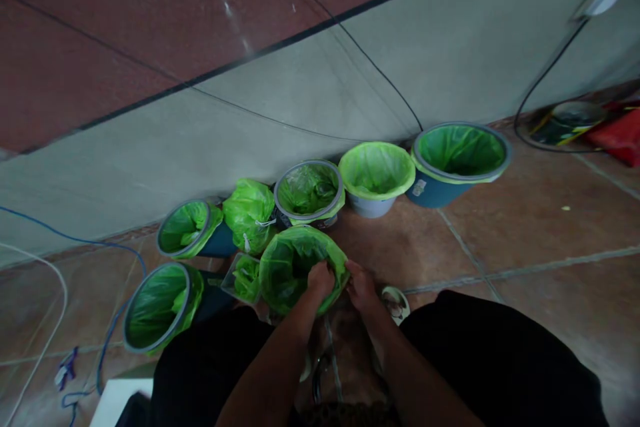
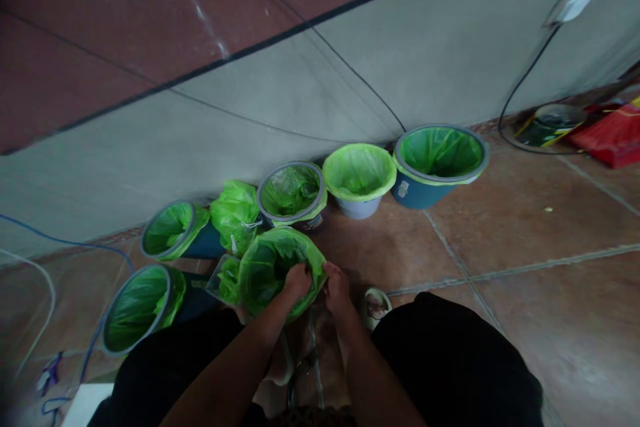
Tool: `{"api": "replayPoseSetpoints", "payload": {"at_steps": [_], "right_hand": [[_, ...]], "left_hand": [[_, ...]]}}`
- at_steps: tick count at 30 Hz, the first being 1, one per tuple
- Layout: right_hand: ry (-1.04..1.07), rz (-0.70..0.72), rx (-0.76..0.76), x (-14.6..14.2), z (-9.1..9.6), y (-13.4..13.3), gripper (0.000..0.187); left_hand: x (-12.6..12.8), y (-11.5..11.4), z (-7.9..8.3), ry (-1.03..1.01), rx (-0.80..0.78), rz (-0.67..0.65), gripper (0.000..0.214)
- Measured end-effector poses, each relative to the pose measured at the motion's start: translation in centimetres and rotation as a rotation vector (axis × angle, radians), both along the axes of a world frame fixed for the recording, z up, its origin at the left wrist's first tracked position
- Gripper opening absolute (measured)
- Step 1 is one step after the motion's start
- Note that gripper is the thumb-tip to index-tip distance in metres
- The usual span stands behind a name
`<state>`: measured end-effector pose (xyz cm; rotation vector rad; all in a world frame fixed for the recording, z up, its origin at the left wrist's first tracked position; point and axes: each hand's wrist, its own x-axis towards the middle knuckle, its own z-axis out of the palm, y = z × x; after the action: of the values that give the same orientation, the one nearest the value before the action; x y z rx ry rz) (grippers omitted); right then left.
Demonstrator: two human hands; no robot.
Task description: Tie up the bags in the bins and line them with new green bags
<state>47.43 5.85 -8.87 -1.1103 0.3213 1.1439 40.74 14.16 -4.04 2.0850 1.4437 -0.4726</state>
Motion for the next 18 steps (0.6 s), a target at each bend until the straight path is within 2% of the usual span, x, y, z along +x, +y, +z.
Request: {"api": "replayPoseSetpoints", "payload": {"at_steps": [5, 12, 15, 18], "right_hand": [[-0.04, -0.005, 0.054, -0.1, 0.0, 0.0, 0.036], [-0.169, 0.05, -0.065, 0.1, -1.2, 0.2, 0.043], [-0.196, 0.064, -0.078, 0.1, -1.4, 0.0, 0.042], [-0.221, 0.07, -0.057, 0.2, -1.4, -0.3, 0.041]], "left_hand": [[-0.8, 0.7, -0.3, 0.058, 0.016, 0.016, 0.037], [-1.2, 1.9, -0.6, 0.053, 0.015, 0.017, 0.031], [-1.1, 2.4, 0.0, 0.026, 0.039, 0.043, 0.027], [-1.4, 1.8, 1.5, -0.018, 0.1, 0.074, 0.031]]}}
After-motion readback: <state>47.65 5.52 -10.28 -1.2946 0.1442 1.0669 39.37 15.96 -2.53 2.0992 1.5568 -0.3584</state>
